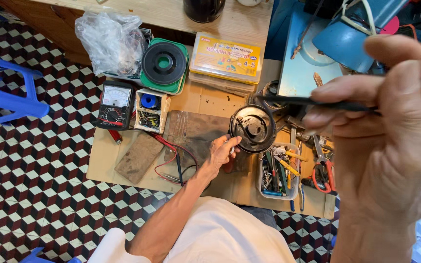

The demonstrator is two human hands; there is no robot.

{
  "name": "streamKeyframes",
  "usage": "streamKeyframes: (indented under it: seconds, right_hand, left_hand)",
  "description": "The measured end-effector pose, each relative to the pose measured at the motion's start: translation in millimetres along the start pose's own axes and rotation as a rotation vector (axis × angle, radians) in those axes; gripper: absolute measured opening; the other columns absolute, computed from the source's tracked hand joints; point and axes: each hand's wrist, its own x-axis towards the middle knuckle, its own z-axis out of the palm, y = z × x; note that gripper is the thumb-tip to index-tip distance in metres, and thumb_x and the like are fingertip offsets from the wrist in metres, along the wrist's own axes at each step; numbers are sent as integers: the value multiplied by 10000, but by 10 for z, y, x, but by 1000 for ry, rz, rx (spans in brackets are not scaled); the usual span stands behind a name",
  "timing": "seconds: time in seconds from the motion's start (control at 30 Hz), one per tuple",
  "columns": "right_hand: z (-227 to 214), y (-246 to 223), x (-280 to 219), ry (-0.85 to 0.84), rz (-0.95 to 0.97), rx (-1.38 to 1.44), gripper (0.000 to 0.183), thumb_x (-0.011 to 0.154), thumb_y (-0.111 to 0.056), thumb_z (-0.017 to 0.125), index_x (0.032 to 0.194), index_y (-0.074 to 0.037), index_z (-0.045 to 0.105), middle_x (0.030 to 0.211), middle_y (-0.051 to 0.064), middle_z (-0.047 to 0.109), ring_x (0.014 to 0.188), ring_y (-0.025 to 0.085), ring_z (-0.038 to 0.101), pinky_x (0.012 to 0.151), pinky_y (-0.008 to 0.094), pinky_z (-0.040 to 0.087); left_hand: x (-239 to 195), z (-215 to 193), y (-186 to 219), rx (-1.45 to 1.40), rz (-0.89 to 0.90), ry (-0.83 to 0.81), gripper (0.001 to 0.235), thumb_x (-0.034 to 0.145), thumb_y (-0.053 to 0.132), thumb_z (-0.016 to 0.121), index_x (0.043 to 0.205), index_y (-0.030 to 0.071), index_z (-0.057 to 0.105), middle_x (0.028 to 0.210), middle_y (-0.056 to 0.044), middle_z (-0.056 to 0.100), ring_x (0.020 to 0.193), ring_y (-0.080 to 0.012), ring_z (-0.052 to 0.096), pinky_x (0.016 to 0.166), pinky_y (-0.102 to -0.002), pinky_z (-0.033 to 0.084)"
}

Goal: The person strips the insulation from a wire using a utility knife, then inserts the exposed end into a white plastic connector. They subsequently attach the connector to a black circular component and secure it by hand.

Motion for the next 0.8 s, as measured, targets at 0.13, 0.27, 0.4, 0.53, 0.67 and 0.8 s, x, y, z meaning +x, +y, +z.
streamKeyframes:
  seconds: [0.13,0.27,0.4,0.53,0.67,0.8]
  right_hand:
    - [-365,146,-39,81,-7,-8,373,1245,-248,397,1451,63,405,1138,266,645,971,289,683,922,336,558]
    - [-591,213,-25,73,-53,-46,403,1243,-293,405,1388,73,491,1174,258,682,1080,284,703,984,330,571]
    - [-403,297,79,90,15,88,337,1188,-236,477,1402,24,457,1192,261,690,1034,315,732,935,376,600]
    - [-110,204,191,99,74,263,296,1198,-209,527,1352,41,483,1150,278,699,986,338,732,901,388,610]
    - [7,141,399,18,43,274,363,1133,-213,587,1397,15,485,1183,251,688,1033,323,725,936,379,613]
    - [-118,386,495,39,122,275,482,1015,-131,676,1435,-38,457,1298,208,657,1160,294,707,1055,360,601]
  left_hand:
    - [-142,-42,118,-78,31,-177,297,916,384,713,953,94,668,740,3,628,624,-45,558,478,-223,333]
    - [-233,-77,145,231,140,-50,277,893,374,727,955,104,717,689,-20,637,571,-53,568,491,-204,426]
    - [-312,-69,240,-103,16,-105,283,887,358,736,977,92,702,745,5,677,599,-50,578,485,-216,361]
    - [-369,43,305,-246,-72,-114,281,894,337,733,926,69,655,728,-17,681,580,-68,559,426,-243,273]
    - [-354,125,328,67,137,-3,203,861,342,724,888,141,709,697,31,626,584,-35,550,504,-203,409]
    - [-425,-29,379,-48,12,-55,240,834,358,723,812,129,656,634,26,549,526,-64,448,454,-237,303]
